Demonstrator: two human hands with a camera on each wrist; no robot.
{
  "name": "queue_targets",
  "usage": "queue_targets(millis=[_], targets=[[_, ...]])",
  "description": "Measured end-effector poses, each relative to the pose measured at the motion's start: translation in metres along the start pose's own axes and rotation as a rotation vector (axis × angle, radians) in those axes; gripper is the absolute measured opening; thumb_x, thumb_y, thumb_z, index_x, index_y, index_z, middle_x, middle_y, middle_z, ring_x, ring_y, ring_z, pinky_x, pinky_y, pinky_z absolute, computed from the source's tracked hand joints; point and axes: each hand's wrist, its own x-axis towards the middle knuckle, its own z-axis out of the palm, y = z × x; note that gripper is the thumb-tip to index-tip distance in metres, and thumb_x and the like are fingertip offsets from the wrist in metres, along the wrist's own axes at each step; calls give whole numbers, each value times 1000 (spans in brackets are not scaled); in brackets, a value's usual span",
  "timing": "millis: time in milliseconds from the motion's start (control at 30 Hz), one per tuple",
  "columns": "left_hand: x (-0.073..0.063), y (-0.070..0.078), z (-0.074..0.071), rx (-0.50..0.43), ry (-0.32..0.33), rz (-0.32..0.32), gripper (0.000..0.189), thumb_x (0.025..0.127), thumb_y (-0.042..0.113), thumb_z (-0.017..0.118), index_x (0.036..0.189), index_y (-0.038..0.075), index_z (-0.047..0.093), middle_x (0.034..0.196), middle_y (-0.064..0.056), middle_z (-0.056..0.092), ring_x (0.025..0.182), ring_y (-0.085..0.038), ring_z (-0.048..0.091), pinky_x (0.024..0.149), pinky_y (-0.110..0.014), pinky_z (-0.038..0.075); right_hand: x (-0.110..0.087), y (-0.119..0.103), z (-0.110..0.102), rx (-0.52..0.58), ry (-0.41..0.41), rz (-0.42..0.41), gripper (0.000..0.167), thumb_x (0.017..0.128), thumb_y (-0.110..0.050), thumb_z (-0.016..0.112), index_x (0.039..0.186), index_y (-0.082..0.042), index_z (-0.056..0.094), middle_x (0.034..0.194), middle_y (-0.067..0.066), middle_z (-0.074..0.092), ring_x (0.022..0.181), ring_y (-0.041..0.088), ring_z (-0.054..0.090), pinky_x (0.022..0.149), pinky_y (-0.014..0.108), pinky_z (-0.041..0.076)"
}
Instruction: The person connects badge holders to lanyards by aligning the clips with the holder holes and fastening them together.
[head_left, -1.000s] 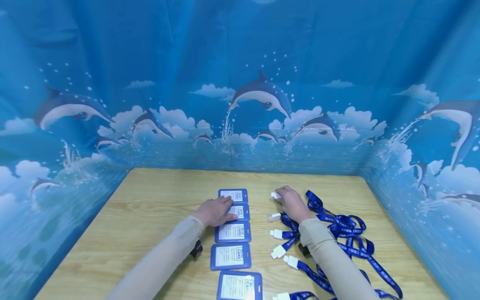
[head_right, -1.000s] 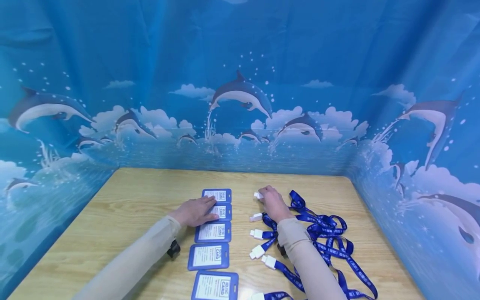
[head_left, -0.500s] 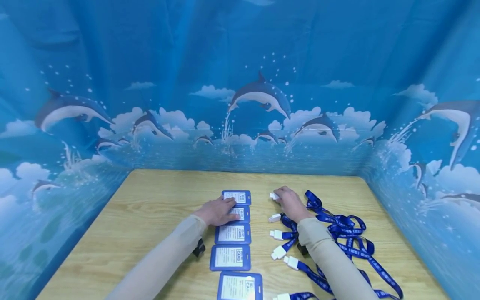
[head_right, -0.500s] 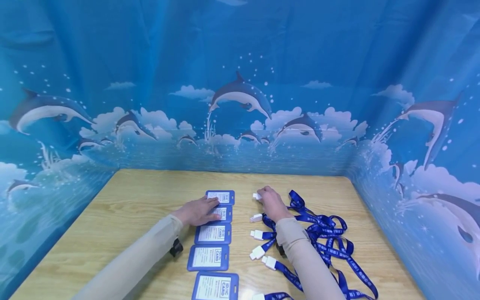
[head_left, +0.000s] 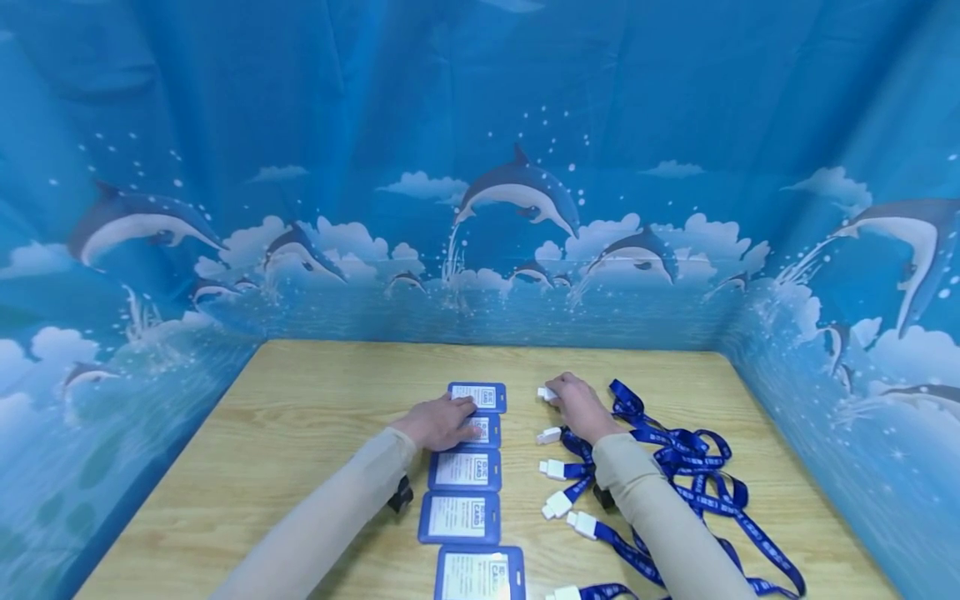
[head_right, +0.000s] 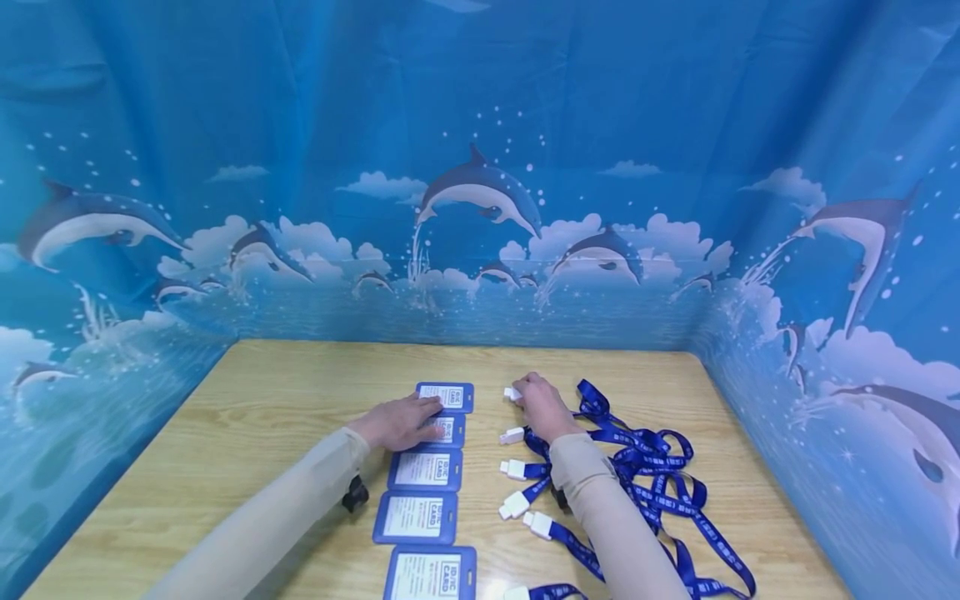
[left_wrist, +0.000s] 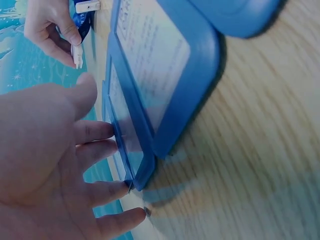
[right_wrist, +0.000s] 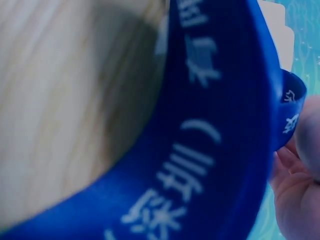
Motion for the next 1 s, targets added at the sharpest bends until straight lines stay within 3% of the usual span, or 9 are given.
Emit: queue_targets(millis=[167,1000], targets=[[2,1,2,34,10,4,59,107,53,35,157,21,38,165,1,34,153,-31,28,123,-49,31,2,-1,2,-5,-3,-8,29,96,-2,66,124,4,67,114,18,66,104,31,67,90,43,59],[2,1,1,76,22,8,57,107,51,35,156,22,40,164,2,35,151,-32,31,121,-56,32,9,-15,10,11,-50,37,30,96,-2,67,125,1,67,115,15,65,105,29,66,91,41,59]])
